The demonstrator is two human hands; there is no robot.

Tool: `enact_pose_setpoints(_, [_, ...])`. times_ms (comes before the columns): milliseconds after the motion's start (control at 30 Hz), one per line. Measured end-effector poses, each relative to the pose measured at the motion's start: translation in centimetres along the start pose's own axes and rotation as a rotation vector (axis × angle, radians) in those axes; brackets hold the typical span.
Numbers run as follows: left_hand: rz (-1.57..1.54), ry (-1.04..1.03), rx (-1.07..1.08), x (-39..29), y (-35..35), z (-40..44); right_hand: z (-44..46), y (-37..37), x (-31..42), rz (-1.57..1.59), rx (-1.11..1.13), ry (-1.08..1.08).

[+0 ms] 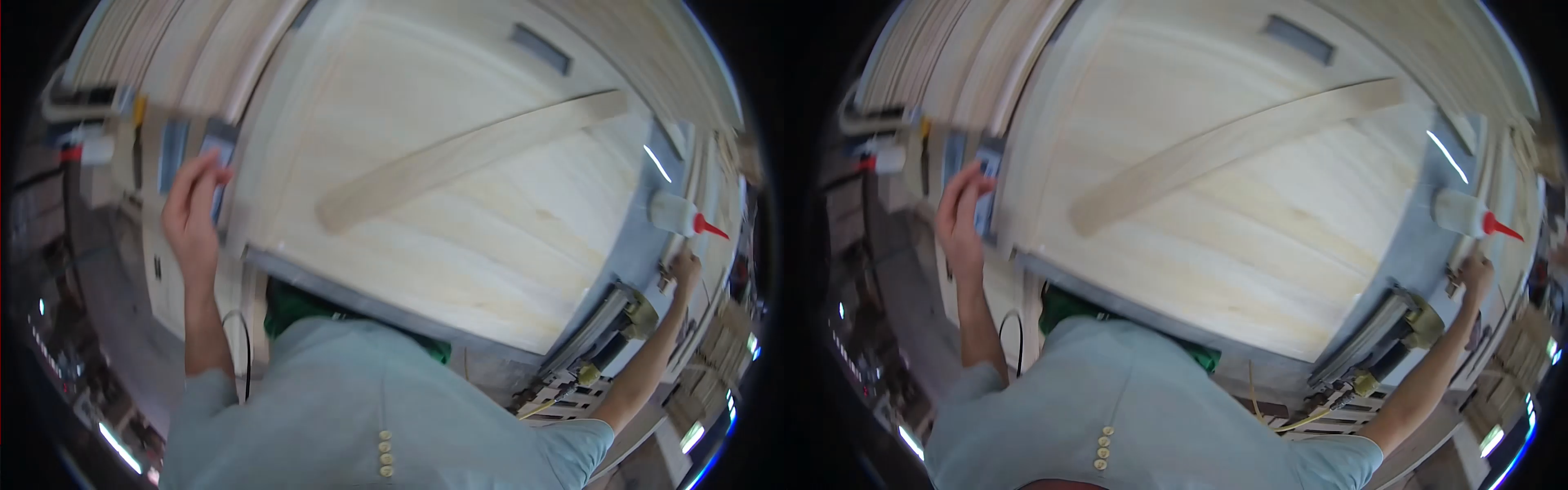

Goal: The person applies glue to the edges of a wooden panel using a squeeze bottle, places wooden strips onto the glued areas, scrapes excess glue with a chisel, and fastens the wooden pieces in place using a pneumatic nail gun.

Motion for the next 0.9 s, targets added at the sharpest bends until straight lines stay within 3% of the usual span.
enact_pose_setpoints(67, [-0.065,0.033,-0.046,-0.3,0.2,0.1,2.1,-0.2,-1.0,-0.356,0.024,0.308])
enact_pose_setpoints(167, [-0.137,0.02,-0.04,-0.1,0.9,-1.2,6.1,-1.2,-4.6,-0.214,0.042,-0.062])
enact_pose_setpoints(300, [-0.155,0.045,-0.045,-0.5,1.8,-2.8,2.4,3.7,-2.0,0.323,0.111,-0.087])
enact_pose_setpoints(400, [-0.168,0.043,-0.024,-0.4,1.8,-3.7,0.1,5.6,0.3,0.45,0.069,-0.102])
enact_pose_setpoints(500, [-0.217,0.048,0.0,-0.2,1.7,-4.3,2.0,1.5,-2.7,0.259,0.015,0.057])
enact_pose_setpoints(533, [-0.226,0.056,0.002,-0.1,1.7,-4.5,2.3,0.8,-3.2,0.336,0.095,-0.002])
enact_pose_setpoints(567, [-0.233,0.065,0.005,0.0,1.7,-4.6,-1.2,4.2,1.3,0.613,0.254,-0.309])
enact_pose_setpoints(700, [-0.243,0.052,0.015,0.0,1.8,-4.9,-3.9,6.3,5.6,0.63,0.214,-0.238])
enact_pose_setpoints(800, [-0.23,0.052,0.022,0.0,1.8,-5.0,-5.3,7.4,6.5,1.014,0.306,-0.345])
enact_pose_setpoints(900, [-0.22,0.05,0.038,0.1,1.5,-5.1,-5.8,7.6,6.7,1.086,0.342,-0.308])
Point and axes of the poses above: each hand's wrist, its own z-axis towards the middle knuckle, its own y-axis out of the back of the hand, x = y × z, the point moved 2 cm from there along z, towards the middle knuckle, and after that the axes turned 8 degrees about -z, right-handed, at the moved point
